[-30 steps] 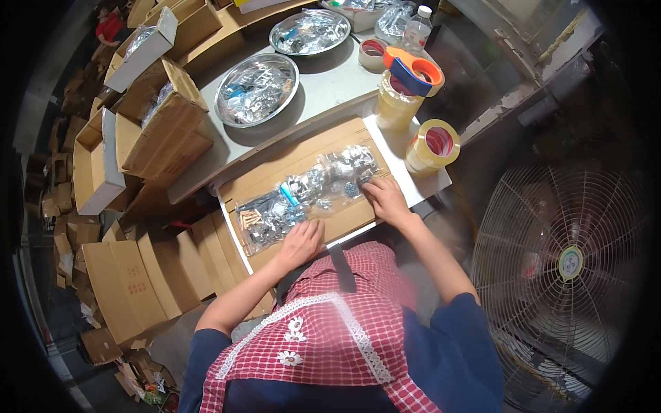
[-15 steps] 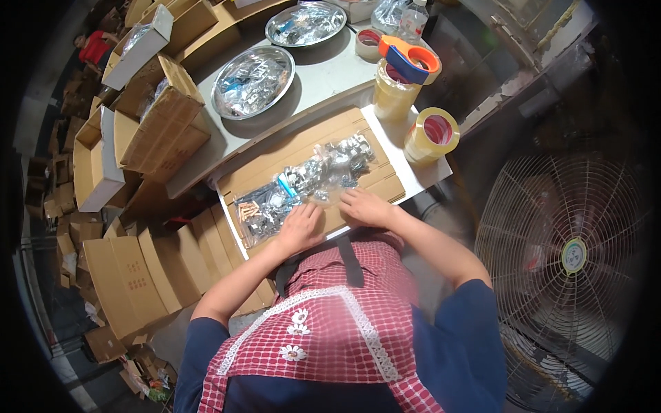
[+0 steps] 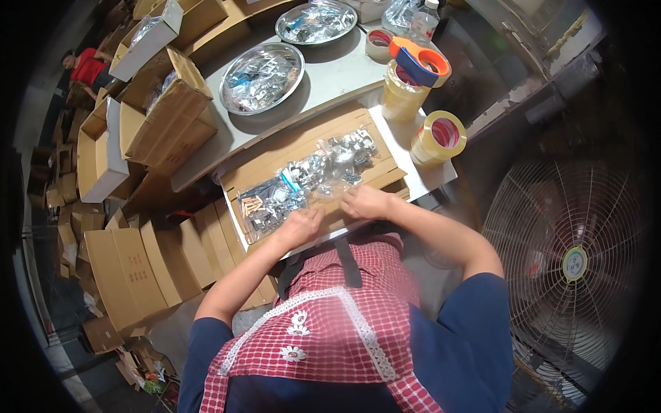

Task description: The person picks up metal parts from multiple boxes on a table, places them into small plastic bags, and then packs these bags into a larger cardboard box before sealing it.

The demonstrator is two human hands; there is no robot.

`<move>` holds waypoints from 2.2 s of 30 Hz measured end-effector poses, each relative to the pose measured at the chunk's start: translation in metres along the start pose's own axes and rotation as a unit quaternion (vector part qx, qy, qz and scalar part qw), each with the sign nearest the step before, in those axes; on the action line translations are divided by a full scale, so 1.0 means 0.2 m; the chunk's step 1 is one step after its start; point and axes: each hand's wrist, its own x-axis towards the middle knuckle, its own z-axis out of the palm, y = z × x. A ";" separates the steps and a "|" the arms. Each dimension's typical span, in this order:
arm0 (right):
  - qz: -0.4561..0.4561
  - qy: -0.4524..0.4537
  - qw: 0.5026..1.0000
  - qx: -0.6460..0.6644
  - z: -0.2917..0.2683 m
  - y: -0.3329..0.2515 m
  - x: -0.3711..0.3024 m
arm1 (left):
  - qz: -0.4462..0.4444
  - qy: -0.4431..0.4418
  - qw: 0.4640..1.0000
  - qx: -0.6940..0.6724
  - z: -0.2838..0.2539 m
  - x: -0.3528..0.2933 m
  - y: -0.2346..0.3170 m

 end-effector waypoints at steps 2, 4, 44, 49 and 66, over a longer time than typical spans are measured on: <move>0.064 0.071 0.995 0.027 -0.02 -0.06 0.01 | 0.013 0.010 1.000 -0.009 -0.08 0.02 -0.02; 0.128 0.098 0.986 0.051 -0.09 -0.14 0.00 | -0.007 0.059 0.989 -0.133 -0.20 0.00 0.01; 0.072 -0.116 0.990 0.033 -0.27 0.20 0.38 | -0.210 -0.093 0.973 0.017 -0.30 -0.07 -0.19; 0.061 -0.150 0.986 0.030 -0.17 0.25 0.42 | -0.219 -0.077 0.970 -0.079 -0.31 -0.08 -0.24; 0.042 -0.019 0.997 0.054 -0.07 0.19 0.39 | -0.223 0.034 0.974 0.011 -0.17 -0.15 -0.20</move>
